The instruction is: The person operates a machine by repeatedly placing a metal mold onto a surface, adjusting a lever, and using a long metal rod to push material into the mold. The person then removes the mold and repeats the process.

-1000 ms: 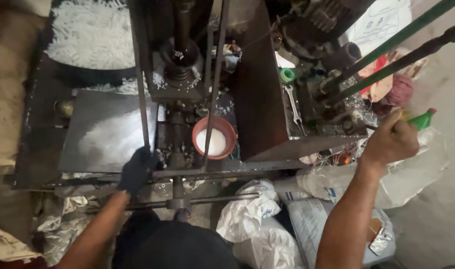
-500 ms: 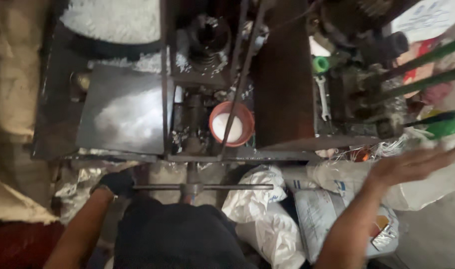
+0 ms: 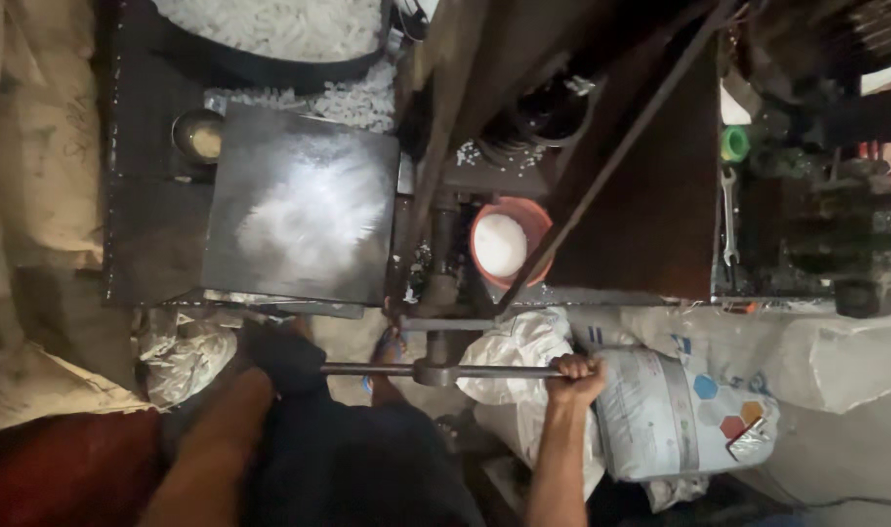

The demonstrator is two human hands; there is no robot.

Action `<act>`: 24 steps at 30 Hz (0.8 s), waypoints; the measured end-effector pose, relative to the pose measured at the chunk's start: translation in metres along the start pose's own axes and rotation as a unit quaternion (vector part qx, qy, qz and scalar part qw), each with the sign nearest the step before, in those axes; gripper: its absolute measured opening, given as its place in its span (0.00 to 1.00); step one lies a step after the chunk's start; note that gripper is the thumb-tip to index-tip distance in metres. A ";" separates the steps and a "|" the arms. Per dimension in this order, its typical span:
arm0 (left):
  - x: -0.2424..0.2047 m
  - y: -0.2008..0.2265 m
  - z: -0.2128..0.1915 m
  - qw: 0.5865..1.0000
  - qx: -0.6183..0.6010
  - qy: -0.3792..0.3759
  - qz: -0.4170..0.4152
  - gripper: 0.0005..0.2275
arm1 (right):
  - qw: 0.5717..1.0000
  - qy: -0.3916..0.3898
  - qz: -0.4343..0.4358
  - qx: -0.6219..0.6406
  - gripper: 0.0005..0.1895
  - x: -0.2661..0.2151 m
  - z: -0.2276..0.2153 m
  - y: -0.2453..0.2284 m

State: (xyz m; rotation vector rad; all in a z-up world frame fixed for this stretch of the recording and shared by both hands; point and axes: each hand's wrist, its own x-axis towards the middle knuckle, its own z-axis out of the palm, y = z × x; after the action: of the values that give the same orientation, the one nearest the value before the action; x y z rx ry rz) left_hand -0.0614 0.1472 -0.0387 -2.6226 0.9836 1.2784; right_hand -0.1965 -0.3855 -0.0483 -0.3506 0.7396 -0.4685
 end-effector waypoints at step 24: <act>0.112 -0.085 0.020 0.712 -0.638 0.189 0.225 0.15 | 0.468 -0.461 0.114 -0.745 0.21 -0.174 0.116 0.393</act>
State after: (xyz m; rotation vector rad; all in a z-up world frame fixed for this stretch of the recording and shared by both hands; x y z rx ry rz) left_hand 0.0241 0.1629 -0.1511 -3.9614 0.9989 2.1634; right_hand -0.1147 0.0524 -0.0527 -1.9667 -0.1380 0.8273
